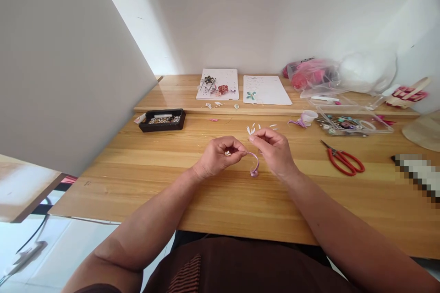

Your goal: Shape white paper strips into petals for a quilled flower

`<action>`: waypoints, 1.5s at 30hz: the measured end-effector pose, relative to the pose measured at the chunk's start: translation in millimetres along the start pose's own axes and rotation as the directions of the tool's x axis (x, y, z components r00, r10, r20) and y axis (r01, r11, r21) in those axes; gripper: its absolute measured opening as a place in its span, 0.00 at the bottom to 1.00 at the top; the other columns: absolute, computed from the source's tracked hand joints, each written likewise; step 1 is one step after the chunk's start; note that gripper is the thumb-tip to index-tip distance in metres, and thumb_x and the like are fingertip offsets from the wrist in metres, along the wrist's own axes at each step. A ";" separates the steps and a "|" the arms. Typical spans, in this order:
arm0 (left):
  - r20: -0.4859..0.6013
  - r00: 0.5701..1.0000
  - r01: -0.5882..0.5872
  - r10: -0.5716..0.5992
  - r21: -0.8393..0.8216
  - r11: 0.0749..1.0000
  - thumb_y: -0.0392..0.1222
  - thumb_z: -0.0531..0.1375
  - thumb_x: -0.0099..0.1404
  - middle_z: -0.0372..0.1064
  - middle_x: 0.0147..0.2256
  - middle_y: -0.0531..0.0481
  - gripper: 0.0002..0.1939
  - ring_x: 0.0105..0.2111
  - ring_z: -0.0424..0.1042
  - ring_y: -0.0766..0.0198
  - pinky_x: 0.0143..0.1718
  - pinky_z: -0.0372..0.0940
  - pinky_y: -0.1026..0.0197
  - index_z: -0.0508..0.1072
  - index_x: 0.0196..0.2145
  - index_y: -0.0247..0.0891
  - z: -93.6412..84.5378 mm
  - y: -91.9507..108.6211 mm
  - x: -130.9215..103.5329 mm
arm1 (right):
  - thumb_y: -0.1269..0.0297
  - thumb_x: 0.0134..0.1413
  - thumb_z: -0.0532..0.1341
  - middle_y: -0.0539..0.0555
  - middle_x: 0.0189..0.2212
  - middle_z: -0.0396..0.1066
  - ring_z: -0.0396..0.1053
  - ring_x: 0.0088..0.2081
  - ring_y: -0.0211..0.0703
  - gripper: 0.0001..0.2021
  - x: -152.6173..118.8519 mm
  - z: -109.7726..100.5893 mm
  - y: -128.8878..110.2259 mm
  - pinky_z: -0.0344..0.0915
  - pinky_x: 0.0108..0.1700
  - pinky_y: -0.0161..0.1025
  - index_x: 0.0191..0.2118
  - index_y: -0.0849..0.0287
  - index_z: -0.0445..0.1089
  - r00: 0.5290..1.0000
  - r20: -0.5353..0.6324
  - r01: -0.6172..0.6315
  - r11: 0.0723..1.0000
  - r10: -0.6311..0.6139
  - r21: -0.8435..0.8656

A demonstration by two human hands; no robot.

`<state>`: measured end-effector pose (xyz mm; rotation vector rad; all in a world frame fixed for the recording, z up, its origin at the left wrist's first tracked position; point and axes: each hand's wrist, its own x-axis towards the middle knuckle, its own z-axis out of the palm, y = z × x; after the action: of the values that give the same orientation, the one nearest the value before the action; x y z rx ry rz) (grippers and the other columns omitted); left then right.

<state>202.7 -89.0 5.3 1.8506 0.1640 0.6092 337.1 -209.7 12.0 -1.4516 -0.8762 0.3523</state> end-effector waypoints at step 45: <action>0.005 0.994 0.104 -0.106 -0.271 0.957 0.47 0.70 0.56 0.71 0.25 0.52 0.13 0.24 0.63 0.71 0.27 0.59 0.65 0.76 0.29 0.34 -0.1 -8.3 2.6 | 0.57 0.44 0.69 0.43 0.16 0.58 0.48 0.17 0.29 0.12 -1.1 5.7 -1.5 0.44 0.19 0.33 0.23 0.58 0.68 0.933 0.149 -0.355 0.902 0.327 0.246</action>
<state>206.4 -84.8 -1.5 1.5642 0.1754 0.5384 332.0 -206.6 12.5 -1.3372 -0.6222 0.7883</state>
